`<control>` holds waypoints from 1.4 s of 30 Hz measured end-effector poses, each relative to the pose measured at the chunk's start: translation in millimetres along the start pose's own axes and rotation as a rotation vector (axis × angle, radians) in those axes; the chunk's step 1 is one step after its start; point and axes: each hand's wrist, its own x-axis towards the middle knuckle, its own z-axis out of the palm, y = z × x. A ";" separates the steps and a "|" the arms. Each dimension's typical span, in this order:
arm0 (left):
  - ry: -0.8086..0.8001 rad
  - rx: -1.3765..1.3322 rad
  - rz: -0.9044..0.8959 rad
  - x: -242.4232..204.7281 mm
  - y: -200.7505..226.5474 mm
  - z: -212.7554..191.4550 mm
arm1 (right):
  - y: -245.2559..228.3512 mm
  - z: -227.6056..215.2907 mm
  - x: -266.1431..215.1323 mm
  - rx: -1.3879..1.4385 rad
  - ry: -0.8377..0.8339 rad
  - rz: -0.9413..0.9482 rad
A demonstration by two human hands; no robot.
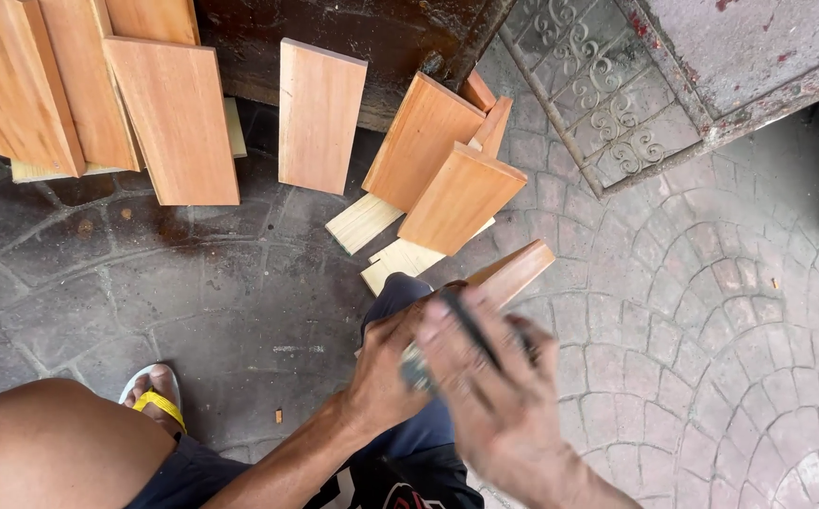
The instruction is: Hand-sanding the surfaces and edges of multiple small wooden boards using a piece of sandpaper.
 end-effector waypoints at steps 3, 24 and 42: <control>0.009 0.084 -0.143 12.2 5.8 4.6 | -37.3 -2.1 -17.8 0.250 0.018 -0.179; -0.043 -0.055 -0.047 14.8 2.4 -4.6 | 44.4 5.5 -11.1 -0.080 -0.045 0.122; -0.046 0.019 -0.012 6.8 1.2 -0.8 | 59.8 -3.5 -23.8 -0.064 -0.226 0.130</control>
